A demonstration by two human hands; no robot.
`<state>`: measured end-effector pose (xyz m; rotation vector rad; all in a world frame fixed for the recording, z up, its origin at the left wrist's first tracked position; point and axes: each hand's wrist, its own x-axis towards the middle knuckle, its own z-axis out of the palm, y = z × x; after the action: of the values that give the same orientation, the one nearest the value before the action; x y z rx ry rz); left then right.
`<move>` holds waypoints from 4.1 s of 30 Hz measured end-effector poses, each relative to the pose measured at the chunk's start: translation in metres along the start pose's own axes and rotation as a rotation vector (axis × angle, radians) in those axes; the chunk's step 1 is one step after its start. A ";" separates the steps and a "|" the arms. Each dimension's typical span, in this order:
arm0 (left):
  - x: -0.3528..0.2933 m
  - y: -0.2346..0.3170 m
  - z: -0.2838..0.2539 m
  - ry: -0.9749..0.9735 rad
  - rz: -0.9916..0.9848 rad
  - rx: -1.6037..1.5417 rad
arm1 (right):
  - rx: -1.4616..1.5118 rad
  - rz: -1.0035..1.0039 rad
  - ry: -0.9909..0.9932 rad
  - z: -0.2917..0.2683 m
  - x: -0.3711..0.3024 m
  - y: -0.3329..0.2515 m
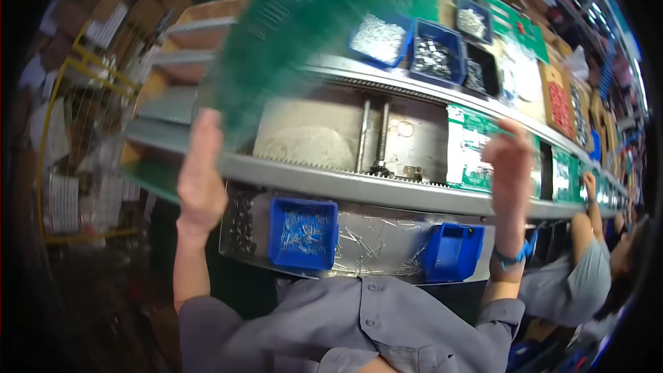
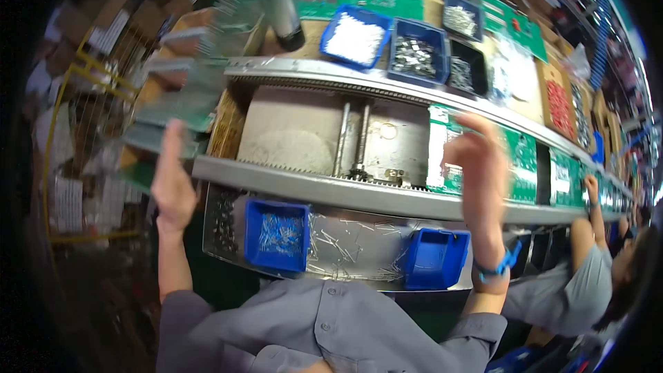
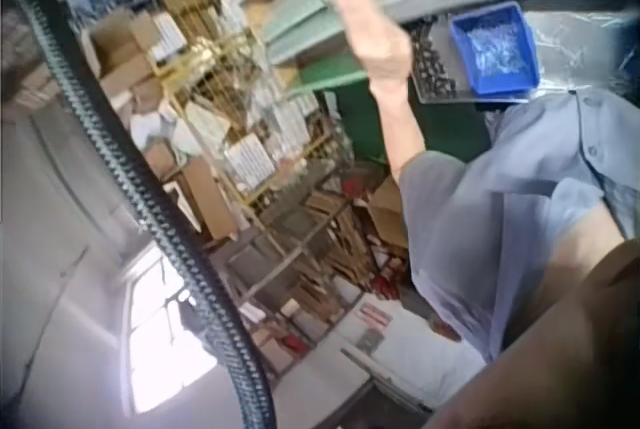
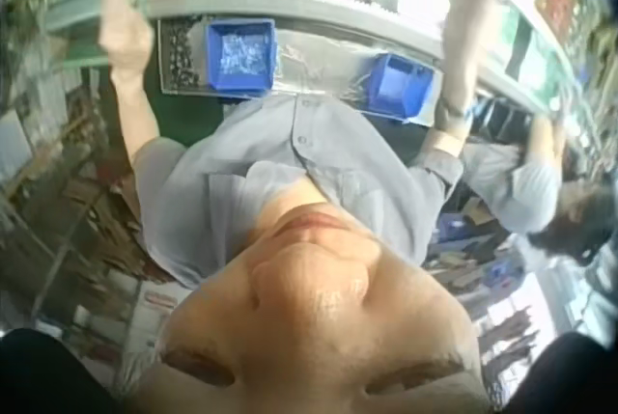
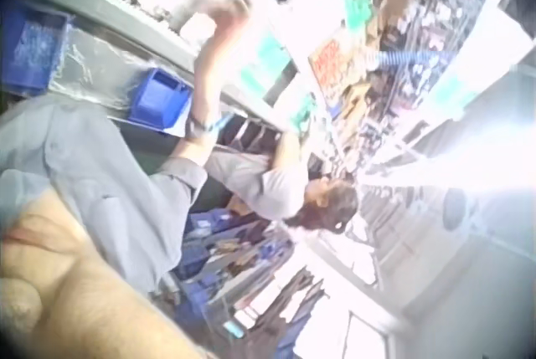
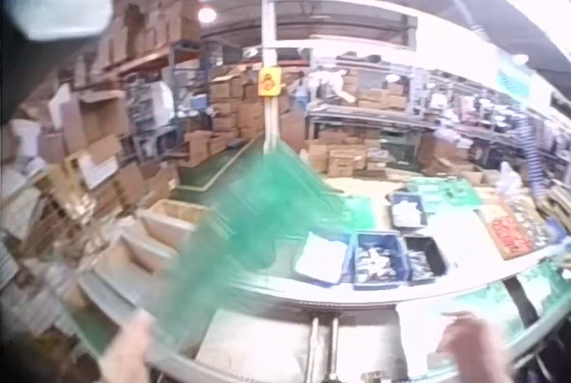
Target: The person assembles circuit boards on an assembly line by picking electronic components from bins and inserting them into boards on a conveyor, sliding the boards along the track, and placing new boards from a stack onto the line to insert more components.
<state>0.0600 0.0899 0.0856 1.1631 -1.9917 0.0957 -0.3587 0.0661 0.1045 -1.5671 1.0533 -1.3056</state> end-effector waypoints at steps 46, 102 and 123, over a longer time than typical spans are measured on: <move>0.010 -0.084 0.110 -0.624 -0.608 -0.439 | -0.457 0.343 -0.177 0.058 -0.100 0.006; -0.066 0.121 0.163 -1.039 0.634 -0.127 | -0.822 -0.137 -0.113 0.040 -0.030 0.052; 0.035 0.027 0.166 -0.437 0.012 -0.350 | -0.723 -0.363 -0.030 0.149 0.125 0.159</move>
<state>-0.0693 0.0094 0.0061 1.0002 -2.2710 -0.5230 -0.2127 -0.0907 -0.0267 -2.3968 1.3543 -1.1800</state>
